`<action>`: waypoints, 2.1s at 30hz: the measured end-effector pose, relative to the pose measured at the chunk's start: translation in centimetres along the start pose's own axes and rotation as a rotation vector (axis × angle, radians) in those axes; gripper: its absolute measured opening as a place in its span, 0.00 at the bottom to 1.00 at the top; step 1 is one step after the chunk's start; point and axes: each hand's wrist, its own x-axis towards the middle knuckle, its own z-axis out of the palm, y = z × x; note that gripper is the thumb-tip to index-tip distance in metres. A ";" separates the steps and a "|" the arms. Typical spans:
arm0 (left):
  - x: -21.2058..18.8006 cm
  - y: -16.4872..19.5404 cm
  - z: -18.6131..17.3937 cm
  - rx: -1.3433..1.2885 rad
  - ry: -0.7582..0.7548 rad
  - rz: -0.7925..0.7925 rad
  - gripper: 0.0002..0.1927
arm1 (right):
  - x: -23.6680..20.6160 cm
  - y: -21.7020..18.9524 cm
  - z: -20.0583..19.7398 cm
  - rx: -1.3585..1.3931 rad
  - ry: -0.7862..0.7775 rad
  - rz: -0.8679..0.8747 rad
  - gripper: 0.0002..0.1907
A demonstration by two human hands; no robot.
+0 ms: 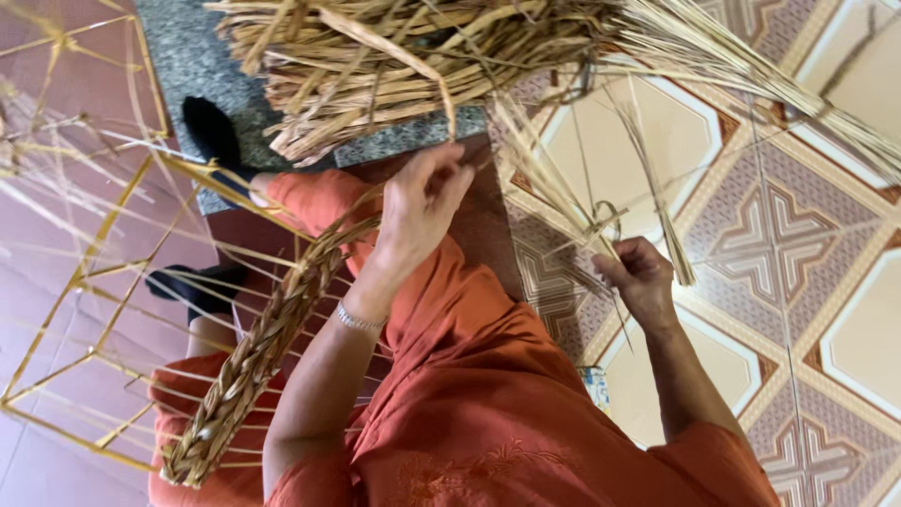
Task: The person weaves dried palm leaves into a basket frame, interlacing strands through vertical supports to build up the basket walls. The person repeatedly picks up new leaf strands and threads them through the frame.
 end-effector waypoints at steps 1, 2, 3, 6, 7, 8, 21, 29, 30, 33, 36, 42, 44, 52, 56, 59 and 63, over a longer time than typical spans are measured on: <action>0.7 -0.2 0.2 -0.013 0.038 0.007 0.12 | 0.0 0.0 0.3 -0.017 -0.014 -0.023 0.09; 1.3 -0.3 0.4 -0.027 0.075 0.014 0.11 | 0.0 0.0 0.5 -0.034 -0.027 -0.044 0.09; 1.7 -0.5 0.6 -0.040 0.110 0.020 0.10 | 0.0 -0.1 0.7 -0.051 -0.039 -0.063 0.09; 2.1 -1.1 0.9 -0.153 0.085 -0.149 0.08 | 0.1 -0.6 1.3 -0.101 -0.063 -0.097 0.09; 2.0 -1.4 0.9 -0.141 0.098 -0.136 0.07 | 0.2 -0.7 1.4 -0.125 -0.068 -0.128 0.09; 2.0 -1.8 0.9 -0.129 0.110 -0.123 0.06 | 0.3 -0.9 1.5 -0.148 -0.070 -0.159 0.09; 2.6 -6.5 -10.3 -0.601 0.399 -0.084 0.03 | 4.4 -2.5 -0.7 -1.081 0.138 -0.552 0.19; 2.4 -7.6 -11.9 -0.405 0.296 -0.041 0.01 | 7.5 -10.8 12.1 -0.466 -0.262 -0.786 0.15; 2.2 -7.6 -11.5 -0.429 0.280 -0.030 0.01 | 8.0 -11.0 14.6 -0.433 -0.389 -0.729 0.16; 1.9 -7.6 -11.2 -0.476 0.255 -0.030 0.02 | 6.6 -10.6 18.6 -0.298 -0.570 -0.431 0.15; 1.2 -7.1 -11.9 -0.399 0.262 -0.130 0.08 | 6.4 -8.9 19.2 -0.146 -0.588 -0.114 0.12; -1.1 -6.8 -10.1 0.799 -0.245 -0.187 0.22 | 9.4 -4.6 15.7 0.275 -0.425 0.130 0.07; -1.7 -7.0 -7.5 1.236 -0.464 -0.047 0.23 | 9.5 -3.7 13.6 0.314 -0.327 0.179 0.07; 0.7 -8.1 -4.8 0.916 -0.605 -0.270 0.10 | 8.0 -3.7 5.8 0.468 0.179 0.062 0.04; 1.0 -7.0 -9.5 -0.070 0.060 0.018 0.03 | 8.0 -2.9 6.1 0.316 -0.058 0.037 0.08; 0.5 -4.7 -12.9 -0.312 0.153 0.180 0.08 | 8.2 -2.2 8.9 0.054 -0.487 0.080 0.10; 0.0 -1.5 -15.4 -0.380 0.133 0.045 0.14 | 8.5 -3.2 15.3 -0.150 -0.977 0.021 0.15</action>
